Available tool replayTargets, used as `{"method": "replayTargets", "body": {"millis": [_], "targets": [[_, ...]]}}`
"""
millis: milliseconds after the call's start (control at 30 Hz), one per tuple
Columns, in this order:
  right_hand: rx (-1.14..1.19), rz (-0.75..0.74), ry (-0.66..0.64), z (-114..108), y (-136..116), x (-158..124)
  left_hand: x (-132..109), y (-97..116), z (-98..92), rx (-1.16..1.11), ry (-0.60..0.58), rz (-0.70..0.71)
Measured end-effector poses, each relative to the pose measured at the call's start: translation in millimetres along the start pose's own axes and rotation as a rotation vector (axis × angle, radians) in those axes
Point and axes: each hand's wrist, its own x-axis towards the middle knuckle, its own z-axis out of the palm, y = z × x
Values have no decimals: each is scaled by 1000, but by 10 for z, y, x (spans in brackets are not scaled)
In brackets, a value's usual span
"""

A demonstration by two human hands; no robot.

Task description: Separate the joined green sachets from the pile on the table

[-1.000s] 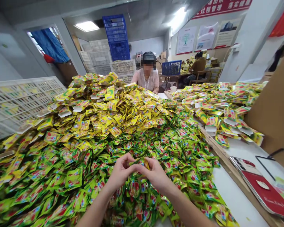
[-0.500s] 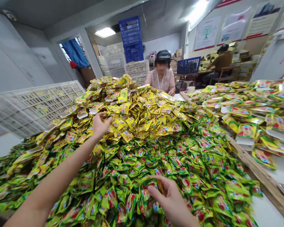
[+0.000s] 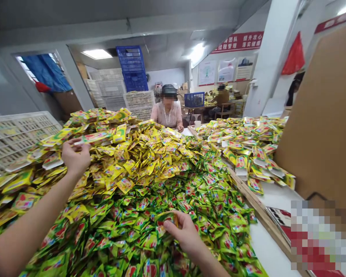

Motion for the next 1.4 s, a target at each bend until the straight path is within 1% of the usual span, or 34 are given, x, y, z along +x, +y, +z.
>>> {"method": "replayTargets", "body": {"millis": [33,67,133,167,200,233,267,300,333,367,433,467,500,533,567,633,667,733,800,833,900,933,967,1000,1067,1133,1200,1267,1333,1400], "targets": [[63,23,-61,-28,-47,-12,-161,92,-85,-32,-113,57],[115,41,-120,-55,-97,-30,-355,179,-188,-61,-262,118],[176,44,-223,-89,-195,-80,-801,330,-421,-121,-752,360],[180,28,-271,-93,-233,-107,-1028,391,-534,-157,-905,447],[169,12,-322,-88,-257,-133,-1241,440,-633,-183,-1014,490],[148,2,-370,-74,-268,-154,-1429,476,-706,-201,-1089,490],[119,-4,-415,-54,-265,-169,-1589,500,-747,-224,-1137,470],[81,-8,-453,-31,-252,-178,-1721,511,-754,-251,-1158,433],[37,-19,-468,-8,-231,-179,-1830,510,-726,-284,-1134,382],[-16,-51,-450,13,-206,-174,-1924,502,-671,-319,-1058,320],[-163,-192,-312,44,-157,-153,-2099,472,-514,-363,-812,162],[-256,-280,-224,54,-135,-143,-2191,456,-434,-383,-718,75],[-353,-368,-144,64,-114,-138,-2289,443,-365,-414,-693,-8],[-446,-448,-94,74,-94,-140,-2388,434,-313,-457,-738,-82],[-527,-511,-84,87,-74,-150,-2484,427,-281,-511,-832,-146],[-634,-578,-149,125,-39,-194,-2641,416,-269,-614,-1004,-256],[-658,-586,-198,150,-29,-225,-2692,409,-281,-646,-1048,-304],[-677,-555,-294,202,-34,-293,-2729,390,-316,-674,-1072,-374],[-690,-489,-398,234,-84,-352,-2693,364,-344,-663,-1049,-390],[-696,-457,-451,236,-123,-374,-2656,349,-354,-633,-1001,-375],[-676,-410,-516,199,-211,-395,-2569,317,-365,-501,-857,-294],[-633,-392,-513,162,-250,-392,-2525,299,-368,-401,-783,-223],[-561,-371,-481,118,-280,-382,-2488,280,-372,-285,-719,-134],[-467,-351,-423,72,-298,-366,-2459,262,-375,-163,-666,-38],[-268,-329,-248,-3,-293,-323,-2438,238,-380,67,-601,145],[-158,-365,-40,-27,-243,-284,-2468,243,-386,226,-588,287],[-174,-466,162,4,-172,-263,-2530,278,-395,293,-604,400],[-259,-585,320,59,-112,-263,-2598,323,-406,295,-593,496],[-379,-713,400,102,-85,-277,-2646,356,-415,286,-555,556],[-499,-796,396,116,-96,-295,-2667,364,-416,291,-516,577]]}}
